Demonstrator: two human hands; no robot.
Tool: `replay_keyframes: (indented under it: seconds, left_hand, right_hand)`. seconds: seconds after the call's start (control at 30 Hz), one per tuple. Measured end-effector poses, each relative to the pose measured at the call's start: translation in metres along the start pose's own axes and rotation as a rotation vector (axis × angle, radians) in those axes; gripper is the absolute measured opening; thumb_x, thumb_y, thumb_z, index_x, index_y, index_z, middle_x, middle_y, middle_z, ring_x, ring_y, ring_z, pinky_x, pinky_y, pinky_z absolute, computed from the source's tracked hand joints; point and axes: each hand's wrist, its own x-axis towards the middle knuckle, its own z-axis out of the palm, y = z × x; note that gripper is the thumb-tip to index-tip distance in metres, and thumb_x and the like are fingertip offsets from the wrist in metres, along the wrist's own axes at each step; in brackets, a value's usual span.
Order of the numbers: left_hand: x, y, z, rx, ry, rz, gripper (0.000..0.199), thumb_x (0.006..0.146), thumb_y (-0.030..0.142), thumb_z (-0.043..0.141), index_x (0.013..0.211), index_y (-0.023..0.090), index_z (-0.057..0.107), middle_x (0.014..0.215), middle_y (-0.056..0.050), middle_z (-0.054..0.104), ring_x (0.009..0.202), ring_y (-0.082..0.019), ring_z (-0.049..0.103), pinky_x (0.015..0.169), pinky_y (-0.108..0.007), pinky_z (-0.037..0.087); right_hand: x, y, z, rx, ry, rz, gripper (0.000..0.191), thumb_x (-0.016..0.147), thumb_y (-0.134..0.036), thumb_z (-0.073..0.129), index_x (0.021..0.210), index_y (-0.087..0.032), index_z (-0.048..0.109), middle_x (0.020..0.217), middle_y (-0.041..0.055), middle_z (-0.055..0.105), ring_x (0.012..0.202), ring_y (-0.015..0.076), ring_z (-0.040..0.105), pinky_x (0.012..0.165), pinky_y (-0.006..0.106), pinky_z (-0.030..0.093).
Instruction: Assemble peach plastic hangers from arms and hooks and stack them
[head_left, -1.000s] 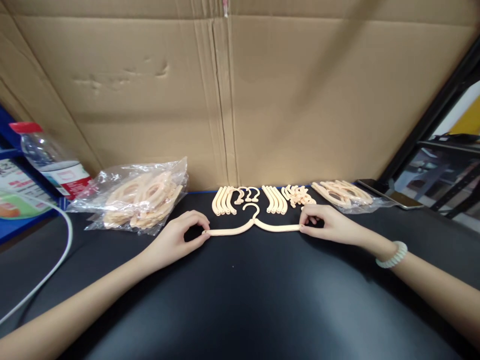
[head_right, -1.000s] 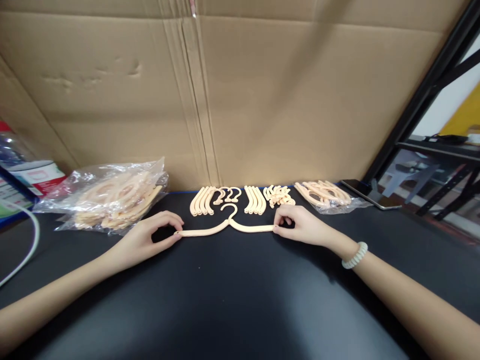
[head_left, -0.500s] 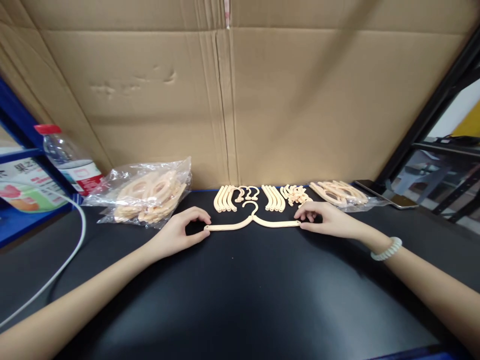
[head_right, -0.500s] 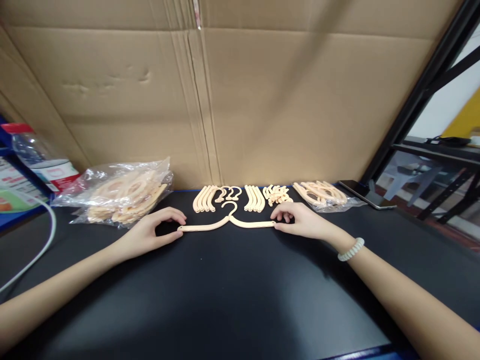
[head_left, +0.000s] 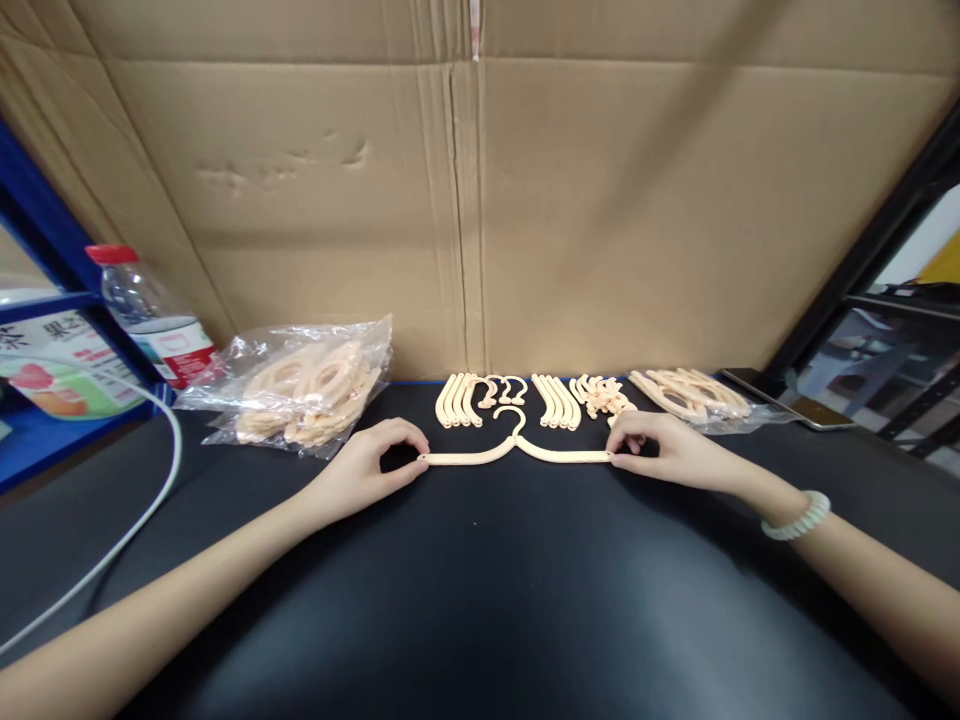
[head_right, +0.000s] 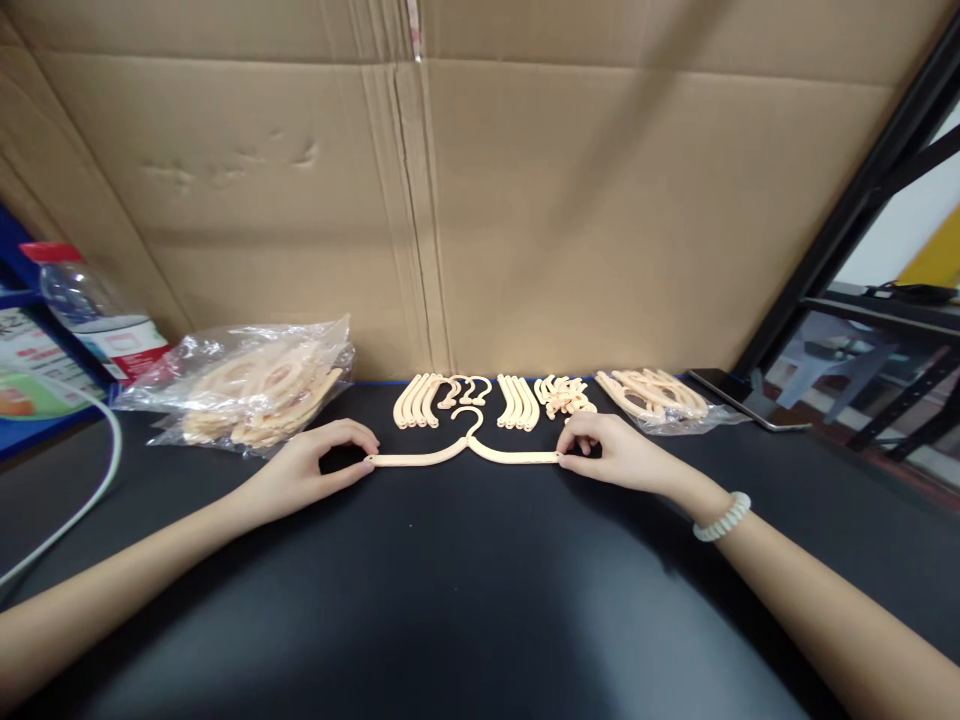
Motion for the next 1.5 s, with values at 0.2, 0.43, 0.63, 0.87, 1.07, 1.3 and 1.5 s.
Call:
replay_keyframes:
  seconds: [0.2, 0.43, 0.63, 0.87, 1.07, 1.3, 1.5]
  left_hand:
    - [0.0001, 0.0012, 0.0008, 0.001, 0.002, -0.013, 0.015, 0.087, 0.034, 0.058, 0.091, 0.021, 0.063, 0.096, -0.003, 0.067, 0.09, -0.019, 0.064, 0.085, -0.034, 0.052]
    - [0.0017, 0.0041, -0.0003, 0.044, 0.029, -0.04, 0.022, 0.083, 0.039, 0.061, 0.095, 0.021, 0.063, 0.095, -0.004, 0.069, 0.088, -0.021, 0.065, 0.083, -0.034, 0.053]
    - [0.0026, 0.0029, -0.0018, 0.066, 0.014, -0.026, 0.021, 0.083, 0.039, 0.06, 0.094, 0.022, 0.063, 0.095, -0.003, 0.069, 0.088, -0.021, 0.065, 0.082, -0.035, 0.053]
    - [0.0028, 0.0037, -0.002, 0.073, 0.007, -0.029, 0.021, 0.083, 0.04, 0.059, 0.093, 0.022, 0.063, 0.095, -0.004, 0.07, 0.088, -0.021, 0.065, 0.082, -0.034, 0.053]
    - [0.0026, 0.0037, -0.0014, 0.061, 0.007, -0.029, 0.021, 0.083, 0.039, 0.058, 0.093, 0.021, 0.063, 0.095, -0.004, 0.069, 0.088, -0.02, 0.065, 0.083, -0.035, 0.053]
    - [0.0016, 0.0031, -0.0008, 0.045, 0.004, -0.025, 0.018, 0.083, 0.035, 0.059, 0.093, 0.021, 0.063, 0.095, -0.003, 0.068, 0.089, -0.021, 0.064, 0.083, -0.035, 0.052]
    - [0.0005, 0.0047, -0.0009, 0.04, 0.005, -0.026, 0.015, 0.083, 0.032, 0.059, 0.092, 0.02, 0.063, 0.095, -0.004, 0.068, 0.088, -0.02, 0.064, 0.083, -0.035, 0.051]
  right_hand:
    - [-0.0012, 0.0017, -0.0034, -0.008, -0.023, 0.01, 0.017, 0.086, -0.034, 0.059, 0.083, -0.019, 0.065, 0.08, 0.0055, 0.063, 0.072, 0.0186, 0.053, 0.066, 0.032, 0.044]
    - [-0.0033, 0.0045, -0.0042, 0.027, 0.008, 0.051, 0.015, 0.079, -0.021, 0.055, 0.09, -0.019, 0.064, 0.086, 0.0063, 0.065, 0.073, 0.0195, 0.056, 0.067, 0.034, 0.047]
    - [-0.0031, 0.0058, -0.0035, 0.043, 0.035, 0.061, 0.021, 0.073, -0.015, 0.051, 0.09, -0.019, 0.064, 0.085, 0.0048, 0.065, 0.072, 0.0188, 0.056, 0.066, 0.032, 0.047]
    - [-0.0022, 0.0021, -0.0021, -0.008, 0.027, 0.045, 0.018, 0.077, -0.019, 0.053, 0.091, -0.018, 0.064, 0.083, 0.0054, 0.064, 0.07, 0.0183, 0.054, 0.064, 0.032, 0.046]
    - [-0.0018, 0.0003, -0.0019, -0.061, 0.008, 0.022, 0.017, 0.08, -0.02, 0.054, 0.093, -0.018, 0.065, 0.082, 0.0056, 0.063, 0.069, 0.018, 0.054, 0.063, 0.032, 0.045]
    - [-0.0024, 0.0, -0.0015, -0.069, -0.004, 0.011, 0.017, 0.083, -0.022, 0.053, 0.095, -0.017, 0.064, 0.085, 0.0063, 0.063, 0.07, 0.0182, 0.053, 0.064, 0.032, 0.045]
    - [-0.0022, 0.0027, -0.0003, -0.062, -0.003, 0.01, 0.017, 0.084, -0.024, 0.054, 0.095, -0.018, 0.065, 0.083, 0.0063, 0.062, 0.069, 0.0185, 0.053, 0.063, 0.032, 0.044]
